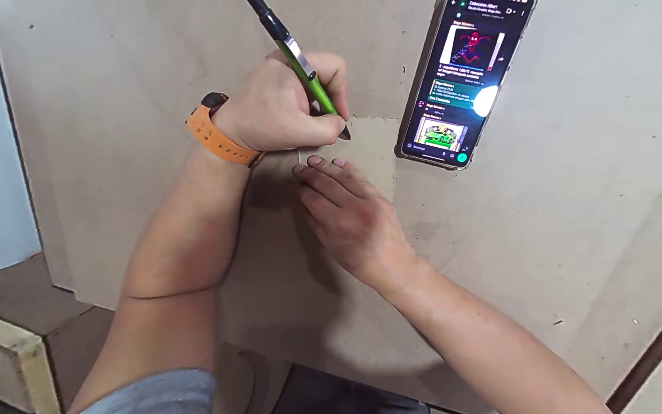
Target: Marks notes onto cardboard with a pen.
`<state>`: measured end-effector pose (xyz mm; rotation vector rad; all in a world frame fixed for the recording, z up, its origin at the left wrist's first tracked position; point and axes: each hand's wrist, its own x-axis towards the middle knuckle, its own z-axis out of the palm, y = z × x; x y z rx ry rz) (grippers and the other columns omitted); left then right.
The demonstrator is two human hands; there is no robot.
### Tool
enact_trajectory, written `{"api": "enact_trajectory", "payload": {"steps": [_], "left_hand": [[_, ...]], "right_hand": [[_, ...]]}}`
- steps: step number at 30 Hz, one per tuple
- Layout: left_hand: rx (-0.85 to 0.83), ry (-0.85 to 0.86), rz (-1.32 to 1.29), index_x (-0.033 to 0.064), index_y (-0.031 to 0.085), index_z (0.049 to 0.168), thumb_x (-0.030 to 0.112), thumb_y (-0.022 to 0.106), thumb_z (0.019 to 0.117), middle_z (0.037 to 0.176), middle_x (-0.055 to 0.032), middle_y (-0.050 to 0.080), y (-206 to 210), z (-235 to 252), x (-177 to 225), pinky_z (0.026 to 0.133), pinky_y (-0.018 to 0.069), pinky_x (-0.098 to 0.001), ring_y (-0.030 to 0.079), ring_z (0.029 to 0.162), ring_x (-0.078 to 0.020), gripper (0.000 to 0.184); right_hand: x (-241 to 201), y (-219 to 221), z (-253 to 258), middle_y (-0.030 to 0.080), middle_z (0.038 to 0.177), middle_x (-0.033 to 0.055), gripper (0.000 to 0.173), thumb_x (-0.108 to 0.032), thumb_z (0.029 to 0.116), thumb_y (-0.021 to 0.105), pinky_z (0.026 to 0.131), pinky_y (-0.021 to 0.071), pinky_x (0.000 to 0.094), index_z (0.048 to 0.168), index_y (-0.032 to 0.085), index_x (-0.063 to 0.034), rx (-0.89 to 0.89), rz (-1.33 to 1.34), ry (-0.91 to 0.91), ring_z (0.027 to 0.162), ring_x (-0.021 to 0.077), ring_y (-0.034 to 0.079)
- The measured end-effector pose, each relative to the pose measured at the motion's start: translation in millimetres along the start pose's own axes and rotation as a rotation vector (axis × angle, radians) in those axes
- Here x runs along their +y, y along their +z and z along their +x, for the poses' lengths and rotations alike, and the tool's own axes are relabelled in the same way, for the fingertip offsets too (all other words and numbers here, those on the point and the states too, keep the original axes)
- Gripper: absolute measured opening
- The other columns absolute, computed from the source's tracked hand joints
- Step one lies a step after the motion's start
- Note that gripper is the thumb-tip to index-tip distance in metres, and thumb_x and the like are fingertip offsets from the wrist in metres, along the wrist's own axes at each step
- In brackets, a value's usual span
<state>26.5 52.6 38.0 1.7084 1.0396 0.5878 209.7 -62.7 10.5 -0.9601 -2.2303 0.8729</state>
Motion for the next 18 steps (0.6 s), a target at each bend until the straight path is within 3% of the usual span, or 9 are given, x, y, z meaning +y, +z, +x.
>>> {"api": "enact_trajectory", "payload": {"steps": [18], "left_hand": [[0.002,0.021,0.001,0.0118,0.065,0.086,0.015,0.065,0.0818,0.081,0.0004,0.069,1.5,-0.9,-1.8,0.054,0.0508,-0.0231,0.064,0.068,-0.006,0.005]], "right_hand": [[-0.6,-2.1,-0.6,0.068,0.137,0.0025,0.024,-0.02,0.104,0.057,0.121,0.0394,0.0376,0.116,0.076,-0.0108,-0.026,-0.014,-0.006,0.139,0.0182,0.054]]}}
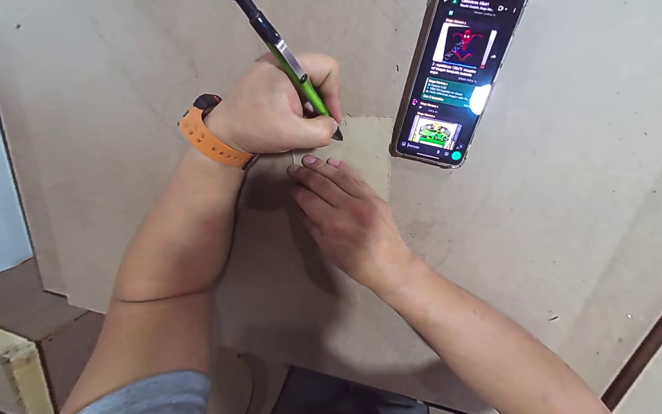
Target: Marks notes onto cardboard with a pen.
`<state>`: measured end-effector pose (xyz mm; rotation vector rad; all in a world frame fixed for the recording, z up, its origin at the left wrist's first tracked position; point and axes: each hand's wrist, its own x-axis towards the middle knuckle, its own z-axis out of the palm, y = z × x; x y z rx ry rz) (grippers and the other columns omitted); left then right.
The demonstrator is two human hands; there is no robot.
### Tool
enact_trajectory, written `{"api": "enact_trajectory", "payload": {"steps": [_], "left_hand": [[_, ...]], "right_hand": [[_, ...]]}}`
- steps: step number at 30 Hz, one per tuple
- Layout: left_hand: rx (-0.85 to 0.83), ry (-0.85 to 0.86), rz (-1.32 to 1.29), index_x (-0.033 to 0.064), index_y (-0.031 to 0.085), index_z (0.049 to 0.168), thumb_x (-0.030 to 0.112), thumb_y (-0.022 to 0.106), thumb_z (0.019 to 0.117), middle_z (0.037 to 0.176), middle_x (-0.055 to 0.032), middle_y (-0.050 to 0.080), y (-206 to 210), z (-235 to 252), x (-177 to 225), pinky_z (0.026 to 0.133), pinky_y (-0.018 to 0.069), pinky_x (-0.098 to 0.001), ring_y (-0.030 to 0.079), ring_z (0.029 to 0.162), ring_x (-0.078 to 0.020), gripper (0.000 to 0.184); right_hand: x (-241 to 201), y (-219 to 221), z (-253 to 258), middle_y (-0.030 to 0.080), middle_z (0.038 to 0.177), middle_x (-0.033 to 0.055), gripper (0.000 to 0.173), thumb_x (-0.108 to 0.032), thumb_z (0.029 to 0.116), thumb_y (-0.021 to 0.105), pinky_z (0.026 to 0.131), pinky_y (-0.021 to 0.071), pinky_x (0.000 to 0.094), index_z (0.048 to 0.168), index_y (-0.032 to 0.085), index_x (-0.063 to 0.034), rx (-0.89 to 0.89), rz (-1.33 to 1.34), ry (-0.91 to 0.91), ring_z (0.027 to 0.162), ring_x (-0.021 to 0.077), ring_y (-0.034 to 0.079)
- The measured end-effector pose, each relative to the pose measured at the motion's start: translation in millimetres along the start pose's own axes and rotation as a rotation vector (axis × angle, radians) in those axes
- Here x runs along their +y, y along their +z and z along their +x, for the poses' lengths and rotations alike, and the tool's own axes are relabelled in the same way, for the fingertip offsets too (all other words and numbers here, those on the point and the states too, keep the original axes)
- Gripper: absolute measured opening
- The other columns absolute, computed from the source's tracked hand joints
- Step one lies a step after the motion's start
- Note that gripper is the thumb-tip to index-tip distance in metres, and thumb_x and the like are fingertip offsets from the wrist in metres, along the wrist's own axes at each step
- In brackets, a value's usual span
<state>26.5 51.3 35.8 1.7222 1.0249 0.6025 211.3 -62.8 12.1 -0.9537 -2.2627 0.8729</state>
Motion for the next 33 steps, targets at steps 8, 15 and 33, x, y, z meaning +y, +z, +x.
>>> {"api": "enact_trajectory", "payload": {"steps": [8,15,33], "left_hand": [[-0.001,-0.004,0.008,0.0125,0.065,0.084,0.015,0.065,0.0814,0.082,0.0005,0.07,-0.3,0.6,0.7,0.053,0.0498,-0.0229,0.064,0.068,-0.0057,0.004],[0.0,-0.01,0.03,0.0128,0.064,0.085,0.016,0.065,0.0814,0.08,0.0015,0.068,-0.7,0.1,1.2,0.052,0.0491,-0.0226,0.063,0.066,-0.005,0.005],[-0.087,-0.023,0.041,0.0127,0.068,0.085,0.016,0.068,0.0812,0.074,0.0037,0.067,-1.9,0.8,5.3,0.045,0.0459,-0.0202,0.058,0.057,-0.0034,0.005]], "right_hand": [[0.5,-0.5,0.4,0.068,0.137,0.0029,0.024,-0.02,0.1039,0.057,0.121,0.0395,0.0376,0.116,0.076,-0.0109,-0.003,0.006,-0.001,0.139,0.0185,0.054],[-0.3,0.0,0.5,0.067,0.138,0.0027,0.024,-0.02,0.104,0.057,0.122,0.0383,0.0373,0.116,0.075,-0.0106,-0.008,0.004,0.003,0.14,0.0185,0.053],[0.0,1.9,0.4,0.07,0.133,0.0027,0.022,-0.017,0.1029,0.058,0.12,0.041,0.0371,0.112,0.077,-0.0103,0.022,0.022,0.015,0.137,0.0178,0.056]]}}
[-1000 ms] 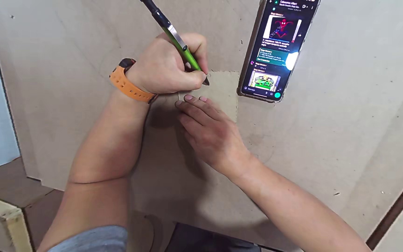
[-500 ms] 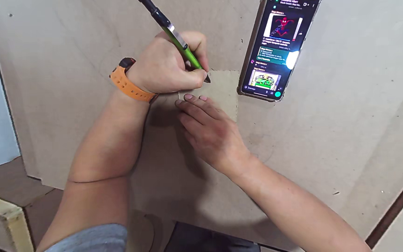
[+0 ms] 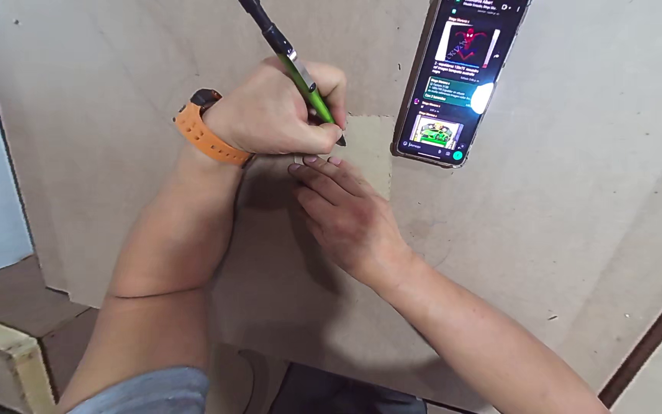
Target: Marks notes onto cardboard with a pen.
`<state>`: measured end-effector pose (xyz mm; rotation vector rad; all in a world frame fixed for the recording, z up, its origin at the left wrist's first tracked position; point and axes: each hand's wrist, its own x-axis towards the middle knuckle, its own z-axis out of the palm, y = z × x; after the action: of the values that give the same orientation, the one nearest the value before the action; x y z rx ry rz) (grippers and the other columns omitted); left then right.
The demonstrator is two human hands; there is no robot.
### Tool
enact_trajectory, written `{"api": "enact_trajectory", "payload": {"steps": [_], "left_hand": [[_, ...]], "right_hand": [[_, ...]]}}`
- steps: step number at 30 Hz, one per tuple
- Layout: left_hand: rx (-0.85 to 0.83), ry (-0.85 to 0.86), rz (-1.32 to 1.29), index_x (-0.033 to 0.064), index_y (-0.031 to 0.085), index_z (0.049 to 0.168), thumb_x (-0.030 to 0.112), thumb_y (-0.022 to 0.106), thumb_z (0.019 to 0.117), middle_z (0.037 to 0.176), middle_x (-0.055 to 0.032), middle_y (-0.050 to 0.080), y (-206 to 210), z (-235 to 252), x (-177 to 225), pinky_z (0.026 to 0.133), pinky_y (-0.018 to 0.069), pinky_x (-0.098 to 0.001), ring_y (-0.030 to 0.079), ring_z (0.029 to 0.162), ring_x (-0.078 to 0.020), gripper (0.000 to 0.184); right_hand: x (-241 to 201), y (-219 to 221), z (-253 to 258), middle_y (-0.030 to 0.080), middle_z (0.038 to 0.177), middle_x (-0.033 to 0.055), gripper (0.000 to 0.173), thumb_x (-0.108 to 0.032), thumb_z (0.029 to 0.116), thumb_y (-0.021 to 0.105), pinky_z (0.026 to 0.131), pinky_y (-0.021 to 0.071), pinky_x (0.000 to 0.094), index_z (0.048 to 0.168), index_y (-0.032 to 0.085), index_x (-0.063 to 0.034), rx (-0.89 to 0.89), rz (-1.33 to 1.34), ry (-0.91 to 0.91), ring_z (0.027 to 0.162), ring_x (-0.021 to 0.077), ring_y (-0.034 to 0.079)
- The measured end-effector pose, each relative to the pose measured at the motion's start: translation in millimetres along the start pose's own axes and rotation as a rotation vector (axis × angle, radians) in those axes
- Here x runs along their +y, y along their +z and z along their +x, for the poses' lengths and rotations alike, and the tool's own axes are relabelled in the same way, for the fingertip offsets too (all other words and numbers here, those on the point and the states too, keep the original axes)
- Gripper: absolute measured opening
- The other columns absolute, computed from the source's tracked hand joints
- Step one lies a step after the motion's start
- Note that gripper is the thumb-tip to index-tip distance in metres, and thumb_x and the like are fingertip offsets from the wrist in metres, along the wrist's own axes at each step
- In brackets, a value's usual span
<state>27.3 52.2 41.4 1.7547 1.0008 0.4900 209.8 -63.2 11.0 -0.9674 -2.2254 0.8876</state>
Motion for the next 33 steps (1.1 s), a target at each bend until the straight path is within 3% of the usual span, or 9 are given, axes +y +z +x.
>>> {"api": "enact_trajectory", "payload": {"steps": [4,20,24,30,33], "left_hand": [[0.078,-0.006,-0.005,0.0113,0.067,0.087,0.014,0.068,0.0829,0.08,0.0013,0.069,3.4,0.1,-0.8,0.051,0.0491,-0.0208,0.062,0.064,-0.0041,0.004],[0.069,-0.018,0.011,0.0126,0.069,0.087,0.016,0.07,0.0819,0.079,0.0025,0.071,3.8,-1.2,-2.1,0.053,0.051,-0.0223,0.064,0.065,-0.0043,0.006],[0.126,-0.004,-0.017,0.011,0.068,0.091,0.015,0.071,0.0855,0.083,0.0017,0.071,6.6,-0.1,-2.9,0.054,0.0522,-0.021,0.064,0.066,-0.004,0.008],[0.084,-0.026,0.02,0.0126,0.07,0.09,0.017,0.072,0.0846,0.08,0.0036,0.071,5.2,0.4,-0.3,0.053,0.0517,-0.0207,0.063,0.064,-0.0033,0.008],[0.065,-0.051,0.04,0.0143,0.071,0.087,0.019,0.073,0.0827,0.073,0.0057,0.069,4.7,0.8,1.5,0.048,0.0504,-0.0209,0.062,0.058,-0.0028,0.006]], "right_hand": [[0.2,-1.1,0.9,0.069,0.135,0.0029,0.023,-0.018,0.1034,0.057,0.12,0.0403,0.0377,0.114,0.076,-0.0107,-0.007,-0.012,-0.004,0.138,0.0182,0.055],[-1.2,0.3,0.4,0.069,0.136,0.0021,0.024,-0.02,0.1037,0.057,0.121,0.0392,0.0369,0.116,0.076,-0.0112,-0.021,-0.028,-0.002,0.139,0.0178,0.055],[-0.6,-0.4,0.8,0.069,0.135,0.0023,0.024,-0.018,0.1036,0.057,0.121,0.0399,0.0375,0.115,0.076,-0.011,-0.011,-0.027,-0.004,0.138,0.018,0.055],[-0.7,-0.9,1.5,0.069,0.135,0.0023,0.024,-0.02,0.1039,0.057,0.121,0.0396,0.0371,0.116,0.075,-0.011,-0.025,-0.025,-0.004,0.139,0.0185,0.054],[-1.2,-1.3,1.0,0.07,0.133,0.0031,0.023,-0.017,0.1031,0.058,0.12,0.0408,0.0371,0.115,0.076,-0.0104,-0.017,0.001,0.0,0.137,0.019,0.056]]}}
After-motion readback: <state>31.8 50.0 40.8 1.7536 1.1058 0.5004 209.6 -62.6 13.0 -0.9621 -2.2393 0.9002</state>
